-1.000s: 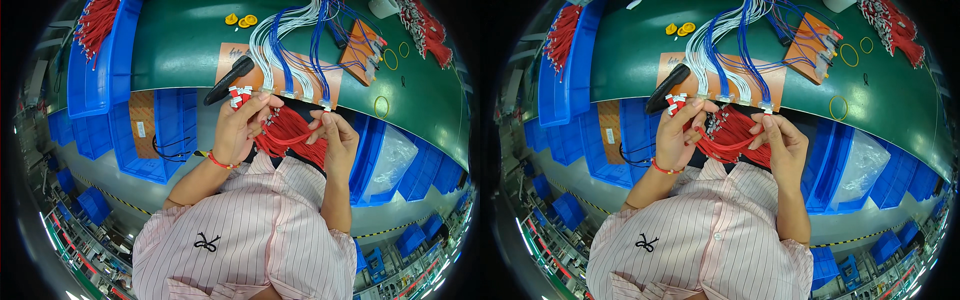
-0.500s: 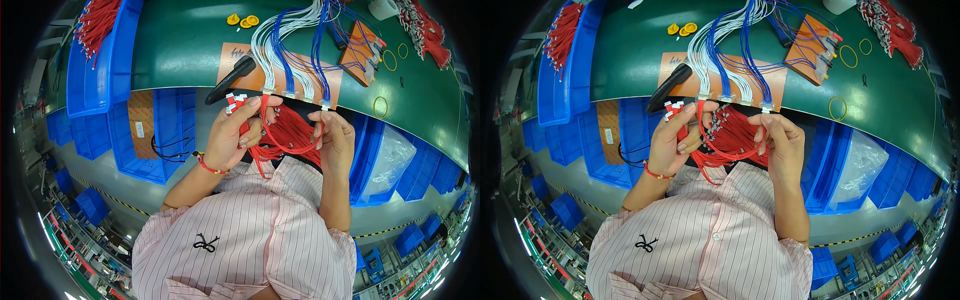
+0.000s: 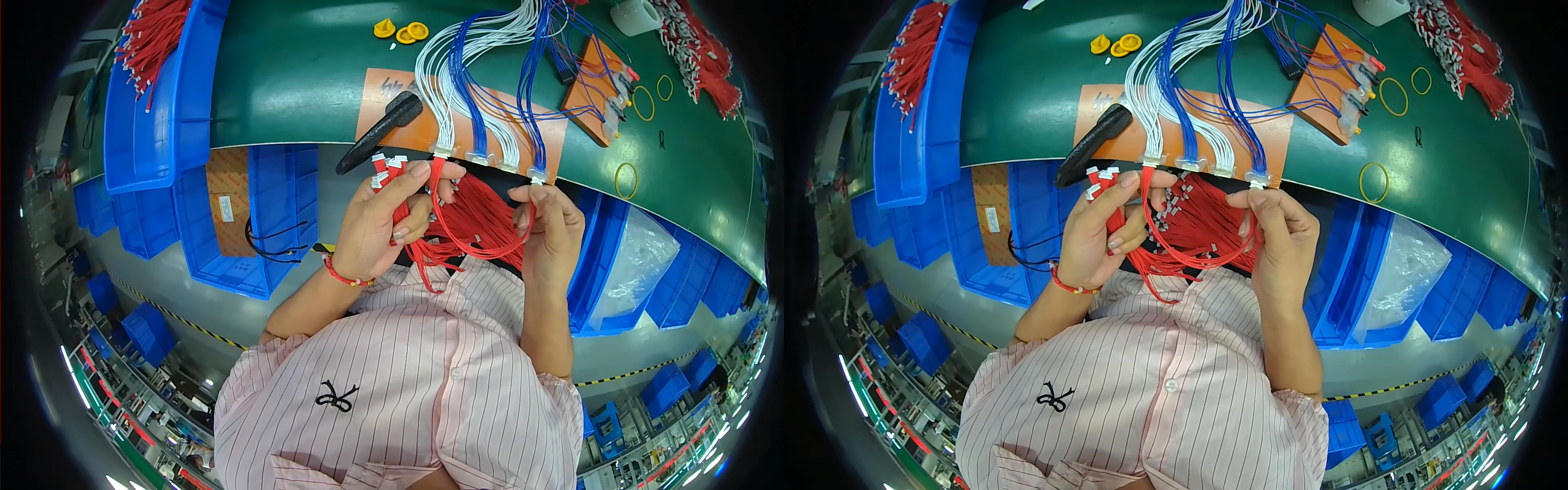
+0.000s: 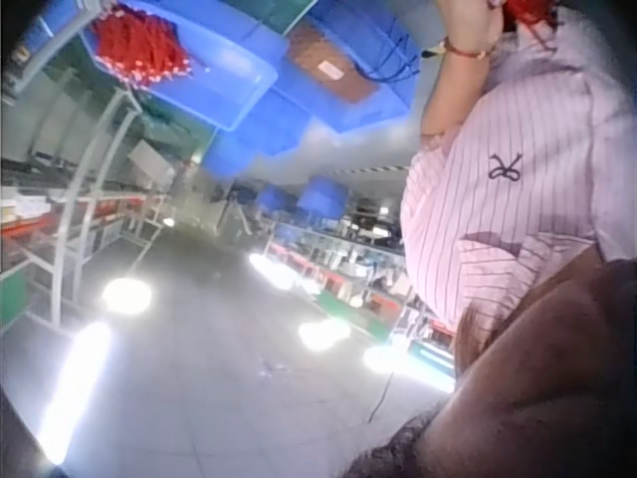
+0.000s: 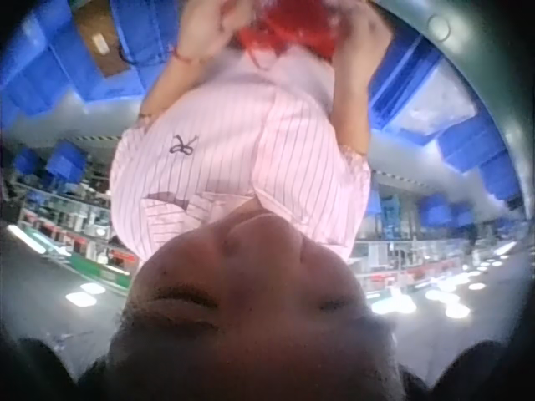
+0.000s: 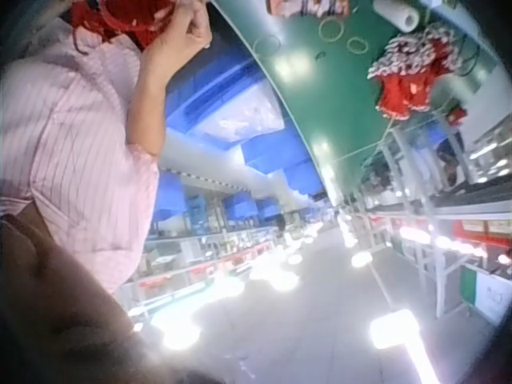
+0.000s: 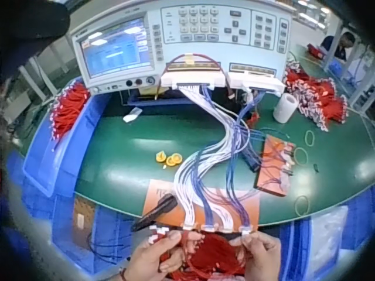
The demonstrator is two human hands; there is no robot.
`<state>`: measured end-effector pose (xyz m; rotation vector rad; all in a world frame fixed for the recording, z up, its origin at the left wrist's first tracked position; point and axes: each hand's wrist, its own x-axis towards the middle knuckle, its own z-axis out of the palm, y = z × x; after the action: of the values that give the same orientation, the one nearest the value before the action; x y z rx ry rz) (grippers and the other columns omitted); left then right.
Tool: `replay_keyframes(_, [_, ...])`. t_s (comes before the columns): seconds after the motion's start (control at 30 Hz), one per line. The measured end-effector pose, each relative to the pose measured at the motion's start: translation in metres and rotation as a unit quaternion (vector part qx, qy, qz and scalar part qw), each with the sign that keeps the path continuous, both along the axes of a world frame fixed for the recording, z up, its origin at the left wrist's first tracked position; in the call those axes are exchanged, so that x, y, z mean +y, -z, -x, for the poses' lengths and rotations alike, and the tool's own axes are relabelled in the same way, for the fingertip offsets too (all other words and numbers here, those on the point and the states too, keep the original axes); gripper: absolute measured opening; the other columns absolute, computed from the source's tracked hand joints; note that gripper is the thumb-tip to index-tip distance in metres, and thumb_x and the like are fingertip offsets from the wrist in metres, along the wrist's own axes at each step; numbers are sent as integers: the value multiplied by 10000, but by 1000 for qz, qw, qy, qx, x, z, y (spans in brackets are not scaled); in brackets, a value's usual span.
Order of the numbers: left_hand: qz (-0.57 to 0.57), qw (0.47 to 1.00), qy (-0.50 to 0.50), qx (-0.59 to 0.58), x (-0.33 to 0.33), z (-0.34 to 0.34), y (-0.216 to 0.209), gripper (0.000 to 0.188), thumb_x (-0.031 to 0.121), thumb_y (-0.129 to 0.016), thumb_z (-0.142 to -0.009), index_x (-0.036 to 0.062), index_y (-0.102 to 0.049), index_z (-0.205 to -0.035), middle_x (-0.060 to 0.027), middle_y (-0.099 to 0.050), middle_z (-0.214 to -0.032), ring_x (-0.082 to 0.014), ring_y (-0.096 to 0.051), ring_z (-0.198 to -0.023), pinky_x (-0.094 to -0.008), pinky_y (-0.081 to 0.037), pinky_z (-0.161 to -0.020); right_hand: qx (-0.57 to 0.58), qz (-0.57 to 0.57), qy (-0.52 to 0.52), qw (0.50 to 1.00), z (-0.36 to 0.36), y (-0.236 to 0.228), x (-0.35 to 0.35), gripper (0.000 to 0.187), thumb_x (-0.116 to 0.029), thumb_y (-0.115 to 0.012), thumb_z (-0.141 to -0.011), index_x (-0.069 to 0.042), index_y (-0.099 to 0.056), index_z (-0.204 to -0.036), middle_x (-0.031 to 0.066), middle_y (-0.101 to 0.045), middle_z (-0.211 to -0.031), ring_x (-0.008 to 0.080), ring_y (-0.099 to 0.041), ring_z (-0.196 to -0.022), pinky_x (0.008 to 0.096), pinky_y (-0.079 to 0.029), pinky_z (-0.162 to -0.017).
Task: Inserting white connectors of red wire harnesses into a multi-port testing fixture on a production workbench.
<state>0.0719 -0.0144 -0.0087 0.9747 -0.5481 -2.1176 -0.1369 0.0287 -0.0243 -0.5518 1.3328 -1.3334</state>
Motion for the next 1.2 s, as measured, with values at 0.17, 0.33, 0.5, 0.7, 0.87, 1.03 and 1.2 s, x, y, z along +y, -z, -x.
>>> replay_keyframes(0.17, [9, 1000, -1, -17, -4, 0, -2, 400, 229, -412, -1041, -91, -591, -1201, -53, -592, -908, -2, -326, -434, -180, -244, -394, -83, 13, 16, 996, -3, 2, 0, 292, -196, -580, -966, 65, -712, -969, 56, -640, -691, 90, -512, -571, 194, -399, -533])
replay_keyframes(0.33, [33, 999, 23, -18, -9, 5, -1, 392, 229, -415, -1039, -81, -616, -1171, -46, -621, -862, 5, -329, -437, -175, -244, -399, -120, -8, -58, 991, 10, 2, -1, 337, -240, -549, -987, 55, -692, -1064, 51, -644, -766, 94, -542, -680, 220, -436, -679])
replay_keyframes(0.5, [46, 997, 36, -50, -9, 3, -1, 384, 236, -425, -1036, -64, -635, -1152, -35, -624, -844, 5, -339, -448, -173, -246, -408, 74, 17, -92, 993, 10, -9, 11, 367, -276, -520, -1005, 45, -680, -1081, 65, -650, -858, 109, -568, -817, 262, -448, -813])
replay_keyframes(0.7, [42, 994, 41, -91, -15, 8, -2, 386, 313, -521, -995, -29, -699, -1015, -20, -600, -736, -13, -332, -469, -195, -227, -427, 20, 37, -109, 993, 1, -7, 4, 362, -256, -494, -1021, 52, -682, -1040, 56, -629, -827, 115, -548, -786, 269, -437, -784])
replay_keyframes(0.87, [61, 993, 28, -99, -13, 10, 2, 373, 287, -509, -1000, -25, -693, -911, -21, -572, -677, -26, -363, -487, -197, -266, -456, 13, 37, -86, 995, 2, -3, -2, 359, -234, -505, -1018, 63, -701, -962, 54, -607, -753, 116, -532, -733, 272, -426, -750])
replay_keyframes(1.03, [89, 995, 12, -53, -1, 4, 2, 381, 224, -440, -1024, 12, -609, -757, -33, -522, -619, -102, -448, -576, -250, -378, -581, 65, 43, -131, 988, 9, -7, 7, 343, -206, -516, -1006, 70, -705, -930, 66, -596, -709, 122, -543, -699, 277, -442, -728])
replay_keyframes(1.2, [-67, 976, 11, 206, 10, -13, 13, 313, 259, -490, -1028, 3, -619, -901, 33, -361, -553, -68, -347, -488, -249, -320, -487, 66, 69, -230, 969, 11, -2, 21, 300, -157, -500, -1001, 68, -698, -982, 80, -612, -783, 128, -577, -739, 275, -465, -698])
